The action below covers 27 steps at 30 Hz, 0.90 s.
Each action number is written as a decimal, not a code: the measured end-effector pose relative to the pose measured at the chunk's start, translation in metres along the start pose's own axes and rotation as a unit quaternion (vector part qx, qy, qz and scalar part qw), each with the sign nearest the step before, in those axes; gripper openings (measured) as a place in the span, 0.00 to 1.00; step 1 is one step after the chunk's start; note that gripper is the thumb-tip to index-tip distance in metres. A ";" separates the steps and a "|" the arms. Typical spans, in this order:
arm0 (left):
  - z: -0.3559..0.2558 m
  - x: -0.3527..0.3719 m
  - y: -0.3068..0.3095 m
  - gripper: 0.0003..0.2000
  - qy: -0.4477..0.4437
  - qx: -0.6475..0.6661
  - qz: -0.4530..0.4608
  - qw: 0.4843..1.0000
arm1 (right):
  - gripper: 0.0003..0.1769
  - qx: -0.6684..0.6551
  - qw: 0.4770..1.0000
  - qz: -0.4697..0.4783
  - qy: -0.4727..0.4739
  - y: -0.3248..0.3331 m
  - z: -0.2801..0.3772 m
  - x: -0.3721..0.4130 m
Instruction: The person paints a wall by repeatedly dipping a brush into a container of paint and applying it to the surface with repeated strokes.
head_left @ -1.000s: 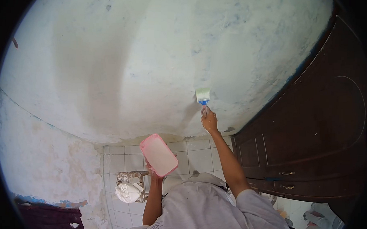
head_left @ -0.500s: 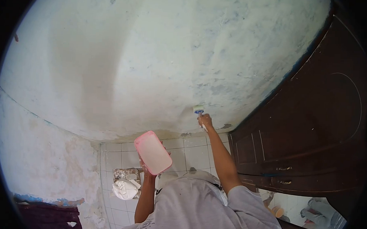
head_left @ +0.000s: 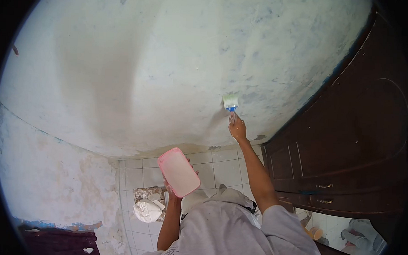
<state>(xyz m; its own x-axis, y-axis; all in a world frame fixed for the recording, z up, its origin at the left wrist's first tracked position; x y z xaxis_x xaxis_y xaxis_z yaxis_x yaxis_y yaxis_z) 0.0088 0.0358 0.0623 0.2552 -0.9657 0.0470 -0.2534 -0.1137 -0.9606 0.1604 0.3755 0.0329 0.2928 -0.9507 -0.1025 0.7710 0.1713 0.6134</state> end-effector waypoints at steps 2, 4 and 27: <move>0.000 0.001 -0.001 0.58 0.000 0.011 -0.013 1.000 | 0.20 0.014 0.998 0.018 -0.050 -0.032 -0.046 0.016; -0.002 0.003 -0.005 0.57 0.004 0.023 -0.032 0.999 | 0.23 0.047 0.991 0.052 -0.113 -0.063 -0.095 0.024; 0.004 -0.016 0.005 0.55 -0.004 -0.003 -0.011 1.000 | 0.21 -0.017 0.997 0.044 -0.057 -0.020 -0.061 0.010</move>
Point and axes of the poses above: each hand's wrist, its own x-axis away from the middle knuckle, its own y-axis out of the back of the hand, z = x × y, the point moved 2 cm from there along -x, towards the middle knuckle, and after that the axes turned 3 degrees about -x, right-handed, at the moved point
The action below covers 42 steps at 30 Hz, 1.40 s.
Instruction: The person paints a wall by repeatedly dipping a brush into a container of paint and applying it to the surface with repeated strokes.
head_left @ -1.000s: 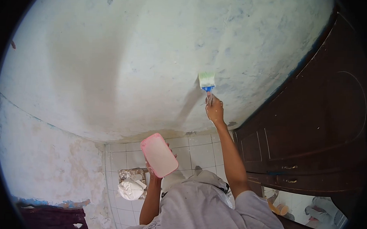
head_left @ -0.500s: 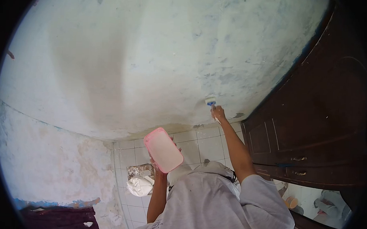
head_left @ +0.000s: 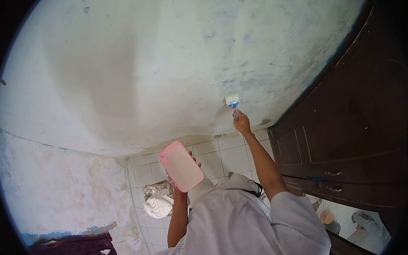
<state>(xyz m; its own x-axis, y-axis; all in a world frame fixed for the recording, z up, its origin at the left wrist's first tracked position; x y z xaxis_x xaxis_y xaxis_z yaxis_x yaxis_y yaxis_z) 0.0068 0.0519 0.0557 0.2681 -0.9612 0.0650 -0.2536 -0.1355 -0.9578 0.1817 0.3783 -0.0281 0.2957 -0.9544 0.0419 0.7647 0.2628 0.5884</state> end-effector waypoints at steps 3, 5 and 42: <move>0.005 -0.003 -0.001 0.55 -0.006 -0.011 0.020 1.000 | 0.28 -0.025 0.994 0.055 -0.096 -0.059 -0.097 -0.001; 0.003 -0.008 0.000 0.55 -0.011 -0.016 0.035 0.999 | 0.29 -0.015 0.984 0.052 -0.172 -0.101 -0.161 -0.011; 0.011 -0.008 0.006 0.58 -0.017 -0.002 0.029 0.999 | 0.30 -0.145 0.984 0.083 -0.059 0.068 0.123 -0.006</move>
Point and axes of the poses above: each hand's wrist, its own x-axis away from the middle knuckle, its own y-axis out of the back of the hand, z = x × y, the point moved 2 cm from there along -x, towards the middle knuckle, and after that the axes turned 3 degrees about -x, right-handed, at the moved point
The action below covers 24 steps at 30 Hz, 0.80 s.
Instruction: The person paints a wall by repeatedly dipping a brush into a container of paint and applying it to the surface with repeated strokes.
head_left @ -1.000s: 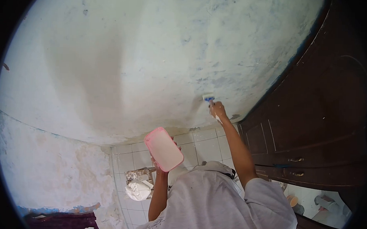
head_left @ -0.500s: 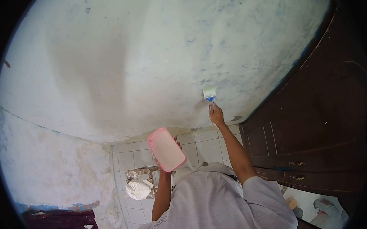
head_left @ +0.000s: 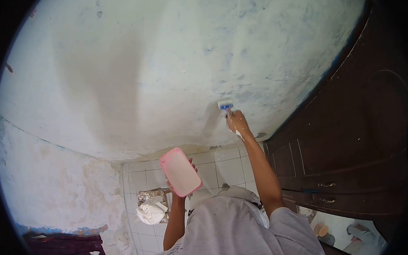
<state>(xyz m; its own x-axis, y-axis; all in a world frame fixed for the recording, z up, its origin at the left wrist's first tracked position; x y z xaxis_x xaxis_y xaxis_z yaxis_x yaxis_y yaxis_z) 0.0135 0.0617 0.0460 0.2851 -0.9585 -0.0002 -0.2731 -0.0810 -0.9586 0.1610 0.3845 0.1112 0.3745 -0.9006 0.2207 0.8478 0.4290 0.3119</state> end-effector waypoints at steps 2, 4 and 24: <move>-0.002 0.004 -0.002 0.58 0.006 0.017 -0.016 1.000 | 0.28 -0.038 0.998 -0.014 0.046 0.025 0.087 0.050; -0.003 0.005 -0.005 0.57 0.012 0.030 -0.023 0.999 | 0.24 0.012 0.990 -0.035 0.135 0.040 0.127 0.074; -0.033 0.045 -0.020 0.58 0.017 -0.075 -0.086 0.993 | 0.26 0.117 0.983 0.111 -0.087 -0.087 -0.179 -0.032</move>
Point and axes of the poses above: each hand's wrist, its own x-axis away from the middle knuckle, its own y-axis out of the back of the hand, z = x × y, the point moved 2 cm from there along -x, towards the middle knuckle, and after that the axes turned 3 degrees about -x, right-handed, at the moved point
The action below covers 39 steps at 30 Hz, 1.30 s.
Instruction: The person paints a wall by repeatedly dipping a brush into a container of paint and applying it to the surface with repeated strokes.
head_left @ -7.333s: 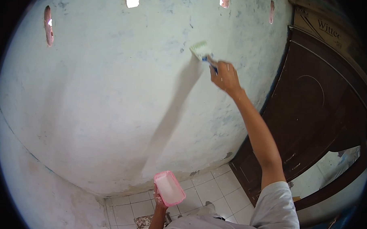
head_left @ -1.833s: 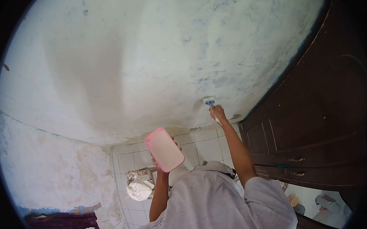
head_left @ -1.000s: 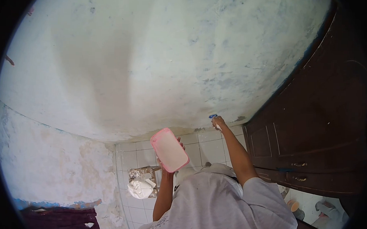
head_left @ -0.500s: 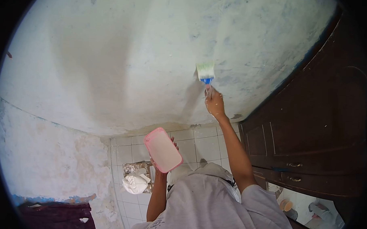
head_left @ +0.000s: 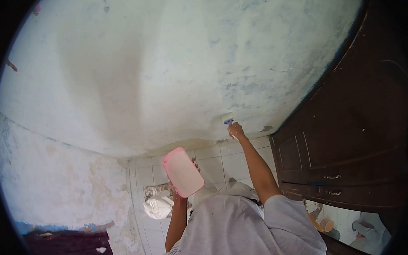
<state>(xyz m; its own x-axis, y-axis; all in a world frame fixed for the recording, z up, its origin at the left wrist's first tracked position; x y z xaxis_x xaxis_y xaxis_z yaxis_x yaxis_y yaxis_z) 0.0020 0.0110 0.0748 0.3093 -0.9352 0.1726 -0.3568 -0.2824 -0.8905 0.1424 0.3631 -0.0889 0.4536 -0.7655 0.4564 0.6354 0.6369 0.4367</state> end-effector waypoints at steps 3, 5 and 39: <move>0.004 -0.011 0.002 0.58 -0.013 0.006 0.054 0.998 | 0.29 -0.125 0.968 -0.207 0.068 0.017 0.045 -0.013; 0.006 -0.015 0.003 0.57 -0.019 0.011 0.065 0.998 | 0.30 -0.172 0.975 -0.113 0.081 0.083 0.179 0.099; -0.045 0.006 0.057 0.43 0.043 0.043 -0.007 0.998 | 0.24 0.045 0.807 -0.400 0.432 0.176 0.422 0.297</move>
<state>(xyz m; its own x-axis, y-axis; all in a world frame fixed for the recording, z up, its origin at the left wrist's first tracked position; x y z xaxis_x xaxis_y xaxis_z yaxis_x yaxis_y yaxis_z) -0.0557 -0.0205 0.0442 0.2353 -0.9475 0.2167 -0.2747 -0.2786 -0.9203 0.1247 0.2865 0.4507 0.2127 -0.6889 -0.6929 0.9103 -0.1180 0.3967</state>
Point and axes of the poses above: each hand's wrist, its own x-axis away from the middle knuckle, its own y-axis out of the back of the hand, z = x × y, the point moved 2 cm from there along -x, towards the middle knuckle, and after that the axes turned 3 degrees about -x, right-handed, at the moved point
